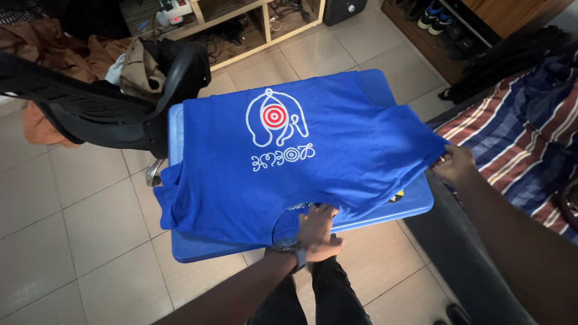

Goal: The person takes a blue t-shirt and a black t-shirt from a basket, spreads them on a table to insert hangers, and then hangs them inside a wardrobe.

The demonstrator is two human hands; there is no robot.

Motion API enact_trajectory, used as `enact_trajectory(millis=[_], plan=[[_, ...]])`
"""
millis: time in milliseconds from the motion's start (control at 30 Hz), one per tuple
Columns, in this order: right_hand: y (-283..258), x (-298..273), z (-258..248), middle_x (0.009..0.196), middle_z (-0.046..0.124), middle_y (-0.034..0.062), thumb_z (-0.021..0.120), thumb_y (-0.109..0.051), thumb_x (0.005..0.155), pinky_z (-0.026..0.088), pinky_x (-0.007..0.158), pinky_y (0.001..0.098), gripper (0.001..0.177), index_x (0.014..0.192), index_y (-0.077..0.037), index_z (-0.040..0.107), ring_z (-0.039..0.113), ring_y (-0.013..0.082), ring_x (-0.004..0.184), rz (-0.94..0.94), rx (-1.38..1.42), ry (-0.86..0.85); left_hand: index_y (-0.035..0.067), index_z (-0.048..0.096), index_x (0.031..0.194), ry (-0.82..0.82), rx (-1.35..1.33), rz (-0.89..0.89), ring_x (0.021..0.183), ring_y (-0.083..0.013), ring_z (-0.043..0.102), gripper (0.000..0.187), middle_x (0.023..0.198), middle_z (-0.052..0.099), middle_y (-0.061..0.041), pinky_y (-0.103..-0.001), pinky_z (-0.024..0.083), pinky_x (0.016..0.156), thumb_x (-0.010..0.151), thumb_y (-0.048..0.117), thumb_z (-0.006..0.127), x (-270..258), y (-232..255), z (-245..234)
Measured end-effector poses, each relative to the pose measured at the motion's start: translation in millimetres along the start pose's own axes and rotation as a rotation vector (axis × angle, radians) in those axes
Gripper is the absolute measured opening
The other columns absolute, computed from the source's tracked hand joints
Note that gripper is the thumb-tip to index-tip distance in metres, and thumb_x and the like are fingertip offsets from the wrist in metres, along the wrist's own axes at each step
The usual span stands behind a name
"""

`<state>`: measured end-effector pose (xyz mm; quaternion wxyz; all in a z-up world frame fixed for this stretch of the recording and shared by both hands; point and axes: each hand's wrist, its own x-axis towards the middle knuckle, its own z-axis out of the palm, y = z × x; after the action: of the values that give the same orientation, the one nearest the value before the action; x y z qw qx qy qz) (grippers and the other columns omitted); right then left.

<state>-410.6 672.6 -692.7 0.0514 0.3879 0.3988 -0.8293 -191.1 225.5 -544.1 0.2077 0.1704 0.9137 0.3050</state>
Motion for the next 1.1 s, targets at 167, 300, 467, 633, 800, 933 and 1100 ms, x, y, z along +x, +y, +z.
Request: enact_trajectory(millis=[167,300,467,633,800,933,1100], plan=[[25.6,-10.6,26.6,0.117,0.063,0.0142,0.051,-0.021,0.112,0.050,0.098,0.0492,0.025,0.129,-0.003,0.056,0.063,0.0310,0.114,-0.398,-0.846,0.722,-0.002,0.053,0.137,-0.046,0.069,0.137,0.127,-0.0376,0.048,0.068,0.139,0.052,-0.018,-0.056,0.040,0.098,0.076,0.023,0.071,-9.5,-0.5,11.1],[94.4,-104.5,81.5,0.128,0.056,0.0200,0.062,-0.024,0.096,0.046,0.103,0.0532,0.046,0.136,-0.005,0.051,0.055,0.0379,0.122,-1.008,-1.312,0.409,-0.014,0.059,0.118,0.063,0.352,0.431,0.135,-0.0452,0.040,0.063,0.140,0.048,-0.028,-0.060,0.034,0.104,0.070,0.024,0.077,-38.8,-11.6,32.0],[177.0,-210.3,162.7,0.158,0.031,0.0288,0.066,-0.034,0.093,0.028,0.116,0.0593,0.072,0.151,-0.001,0.038,0.030,0.0470,0.147,-1.272,-1.707,-0.230,-0.001,0.065,0.117,0.132,0.107,0.269,0.150,-0.0410,0.040,0.038,0.150,0.052,-0.024,-0.055,0.033,0.128,0.082,0.014,0.064,-56.1,-48.3,24.1],[212.3,-232.2,172.7,0.166,0.014,0.0295,0.053,-0.054,0.098,0.012,0.120,0.0622,0.087,0.159,0.002,0.024,0.012,0.0468,0.154,-1.276,-1.774,-0.576,-0.002,0.030,0.156,0.632,0.525,-0.204,0.155,-0.0435,0.009,0.072,0.168,0.016,-0.024,-0.060,0.012,0.121,0.101,0.041,0.049,-60.3,-129.4,-24.6],[183.8,-205.9,123.4,0.166,0.015,0.0235,0.037,-0.068,0.093,0.010,0.120,0.0629,0.088,0.158,-0.010,0.026,0.011,0.0422,0.155,-1.246,-2.017,-0.316,-0.007,0.022,0.156,0.573,0.424,-0.408,0.155,-0.0387,0.005,0.087,0.166,0.010,-0.024,-0.061,0.005,0.121,0.099,0.054,0.046,-114.1,-215.8,-68.9],[166.2,-183.3,89.4,0.167,0.016,0.0282,0.036,-0.066,0.098,0.008,0.119,0.0660,0.089,0.159,-0.002,0.024,0.010,0.0464,0.154,-1.241,-1.930,-0.167,-0.008,0.027,0.156,0.739,0.404,-0.448,0.154,-0.0414,0.012,0.083,0.166,0.018,-0.027,-0.063,0.013,0.118,0.102,0.053,0.042,-138.1,-241.0,-83.7],[190.9,-177.4,115.4,0.158,0.028,0.0348,0.054,-0.049,0.097,0.014,0.118,0.0654,0.081,0.156,0.002,0.035,0.018,0.0550,0.148,-1.017,-2.061,0.196,0.005,0.055,0.143,0.781,-0.164,-1.084,0.147,-0.0388,0.038,0.073,0.156,0.043,-0.020,-0.059,0.034,0.118,0.100,0.062,0.043,-125.7,-281.0,-110.7]])
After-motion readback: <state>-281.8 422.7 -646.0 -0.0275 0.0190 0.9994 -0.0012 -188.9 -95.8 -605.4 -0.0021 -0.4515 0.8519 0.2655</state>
